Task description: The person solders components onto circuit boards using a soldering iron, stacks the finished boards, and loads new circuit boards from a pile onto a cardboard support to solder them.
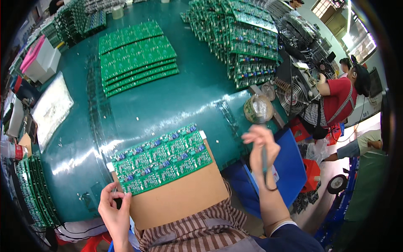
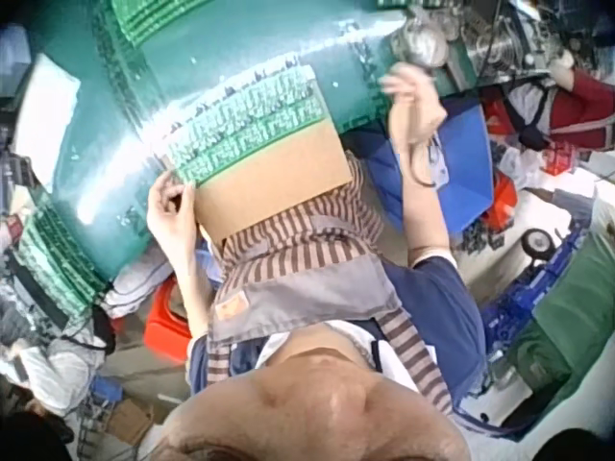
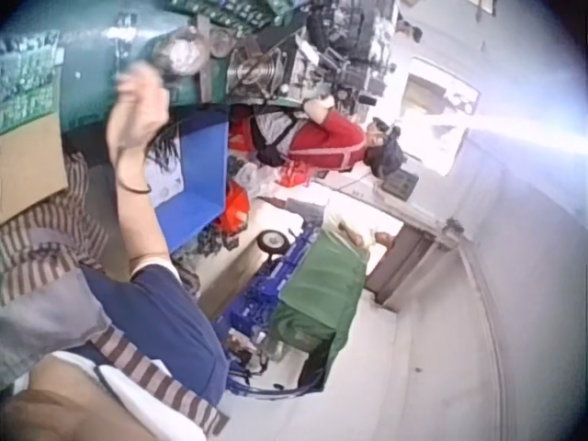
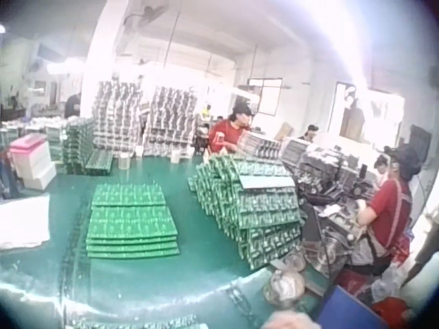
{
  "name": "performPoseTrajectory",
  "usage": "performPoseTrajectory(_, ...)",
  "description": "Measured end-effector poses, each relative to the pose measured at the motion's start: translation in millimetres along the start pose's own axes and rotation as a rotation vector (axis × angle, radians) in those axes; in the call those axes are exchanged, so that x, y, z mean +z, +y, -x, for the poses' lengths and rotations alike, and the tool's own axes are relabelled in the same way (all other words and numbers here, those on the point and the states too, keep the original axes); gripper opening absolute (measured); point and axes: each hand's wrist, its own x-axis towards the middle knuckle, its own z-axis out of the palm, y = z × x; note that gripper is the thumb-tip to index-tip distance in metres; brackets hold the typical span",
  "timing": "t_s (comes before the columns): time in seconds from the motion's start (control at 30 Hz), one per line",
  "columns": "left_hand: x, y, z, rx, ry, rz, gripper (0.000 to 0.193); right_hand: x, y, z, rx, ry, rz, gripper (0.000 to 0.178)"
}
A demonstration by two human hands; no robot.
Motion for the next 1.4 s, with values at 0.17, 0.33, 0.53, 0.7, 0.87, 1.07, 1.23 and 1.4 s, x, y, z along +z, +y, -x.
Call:
performPoseTrajectory(0.17,-8,-11,-5,-0.062,-0.156,0.240,0.032,63,-84,-30,-0.427,-0.660,-0.093,0.068)
performPoseTrajectory(0.33,-22,24,16,-0.046,-0.229,0.326,0.035,87,-105,-40,-0.554,-0.901,-0.204,0.082)
performPoseTrajectory(0.53,-39,55,29,0.122,-0.330,0.009,0.073,53,-108,-77,-0.712,-0.880,-0.086,0.081)
performPoseTrajectory(0.7,-56,33,19,0.599,-0.493,-0.681,0.097,9,-62,-193,-0.747,-0.640,0.212,0.066)
performPoseTrajectory(0.87,-49,-1,18,0.709,-0.527,-0.775,0.088,-33,8,-325,-0.686,-0.510,0.399,0.072)
performPoseTrajectory(1.07,-50,2,7,0.812,-0.434,-0.604,0.065,-30,42,-400,-0.692,-0.670,0.545,0.077)
performPoseTrajectory(1.23,-42,5,-23,0.832,-0.152,-0.034,0.040,-18,51,-408,-0.627,-0.771,0.596,0.078)
performPoseTrajectory(1.4,-15,-11,-62,0.276,0.112,0.499,0.030,-22,56,-401,-0.553,-0.793,0.527,0.077)
